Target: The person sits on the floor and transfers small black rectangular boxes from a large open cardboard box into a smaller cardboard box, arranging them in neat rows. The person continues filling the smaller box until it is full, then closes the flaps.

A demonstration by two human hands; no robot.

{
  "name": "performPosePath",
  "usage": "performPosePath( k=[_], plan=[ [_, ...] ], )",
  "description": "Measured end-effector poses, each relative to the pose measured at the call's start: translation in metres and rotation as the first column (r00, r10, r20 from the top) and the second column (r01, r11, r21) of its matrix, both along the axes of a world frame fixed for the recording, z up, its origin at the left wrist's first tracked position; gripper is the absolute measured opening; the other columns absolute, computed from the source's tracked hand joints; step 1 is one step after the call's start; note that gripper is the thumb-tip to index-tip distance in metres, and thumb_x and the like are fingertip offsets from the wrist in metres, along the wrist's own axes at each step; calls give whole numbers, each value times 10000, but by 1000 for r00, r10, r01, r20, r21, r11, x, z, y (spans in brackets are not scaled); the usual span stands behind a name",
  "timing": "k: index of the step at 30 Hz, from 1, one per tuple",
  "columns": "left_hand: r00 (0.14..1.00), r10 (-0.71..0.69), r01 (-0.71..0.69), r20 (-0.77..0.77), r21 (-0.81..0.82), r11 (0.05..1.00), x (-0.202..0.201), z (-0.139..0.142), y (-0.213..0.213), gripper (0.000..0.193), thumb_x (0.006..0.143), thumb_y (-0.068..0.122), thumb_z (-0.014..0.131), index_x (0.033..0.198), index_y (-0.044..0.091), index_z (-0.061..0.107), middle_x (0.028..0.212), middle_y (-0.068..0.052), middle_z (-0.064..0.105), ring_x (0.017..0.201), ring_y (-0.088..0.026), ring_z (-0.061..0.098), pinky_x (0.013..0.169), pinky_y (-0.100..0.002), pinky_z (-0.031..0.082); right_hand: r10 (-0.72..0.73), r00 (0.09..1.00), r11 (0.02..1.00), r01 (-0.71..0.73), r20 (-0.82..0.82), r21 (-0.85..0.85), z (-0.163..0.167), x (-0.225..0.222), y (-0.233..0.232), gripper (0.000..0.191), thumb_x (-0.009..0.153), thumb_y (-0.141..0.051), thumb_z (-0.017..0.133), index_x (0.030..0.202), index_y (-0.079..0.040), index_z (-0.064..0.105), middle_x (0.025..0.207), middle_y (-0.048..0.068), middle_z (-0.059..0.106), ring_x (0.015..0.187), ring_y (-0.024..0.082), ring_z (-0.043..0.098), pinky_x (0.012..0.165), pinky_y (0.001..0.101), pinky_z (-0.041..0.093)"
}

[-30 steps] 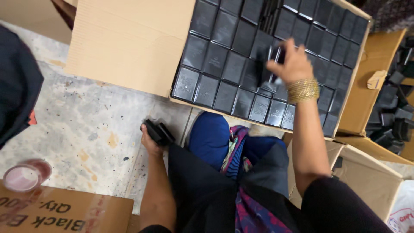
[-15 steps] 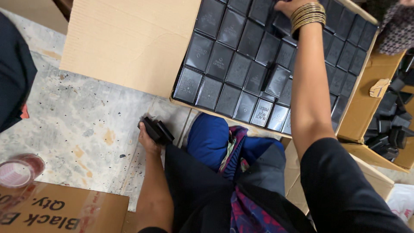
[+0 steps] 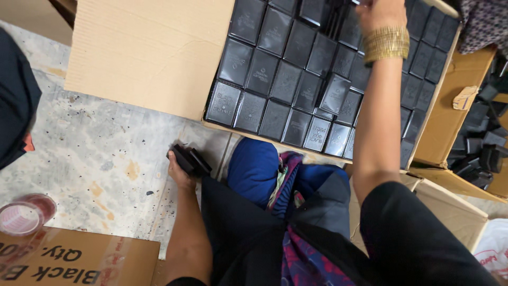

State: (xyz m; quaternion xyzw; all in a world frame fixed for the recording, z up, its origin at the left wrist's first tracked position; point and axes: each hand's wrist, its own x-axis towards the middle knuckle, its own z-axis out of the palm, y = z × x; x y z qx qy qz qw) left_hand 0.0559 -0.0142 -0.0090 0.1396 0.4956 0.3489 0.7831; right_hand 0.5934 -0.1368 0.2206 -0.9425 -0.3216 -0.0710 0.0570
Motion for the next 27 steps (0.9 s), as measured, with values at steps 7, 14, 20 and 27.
performPosePath(
  k=[7, 14, 20, 27],
  plan=[
    [999, -19, 20, -36, 16, 1000, -3, -5, -5, 509, 1037, 462, 562, 1238, 2, 647, 1088, -82, 705, 959, -211, 703, 881, -357, 591, -82, 936, 983, 20, -343, -180, 19, -90, -63, 492, 825, -385, 878, 1220, -143, 712, 1199, 183, 681, 1113, 369, 648, 943, 504, 521],
    [994, -2, 3, -109, 10, 1000, -5, -13, -7, 513, 1024, 478, 607, 1238, 15, 662, 1080, -62, 703, 939, -183, 695, 866, -342, 585, 109, 911, 949, -215, -399, -229, 12, -162, -86, 1201, 534, -167, 957, 1551, -114, 319, 1482, 219, 395, 1325, 482, 427, 1123, 502, 406],
    [992, 21, -25, -122, -32, 999, -5, -9, -5, 516, 996, 482, 621, 1216, 18, 677, 1078, -51, 716, 931, -187, 707, 850, -343, 598, 162, 876, 960, -246, -455, -131, 20, -163, -79, 1097, 563, -191, 938, 1491, -56, 368, 1319, 250, 470, 1273, 467, 478, 1087, 479, 438],
    [994, 9, -11, -105, -24, 1000, -5, -7, -2, 519, 994, 482, 620, 1238, 28, 678, 1098, -53, 718, 953, -190, 711, 866, -341, 599, 275, 829, 936, -346, -487, -60, 30, -167, -51, 903, 619, -229, 911, 1370, -30, 450, 1240, 246, 510, 1230, 448, 517, 1043, 466, 466]
  ],
)
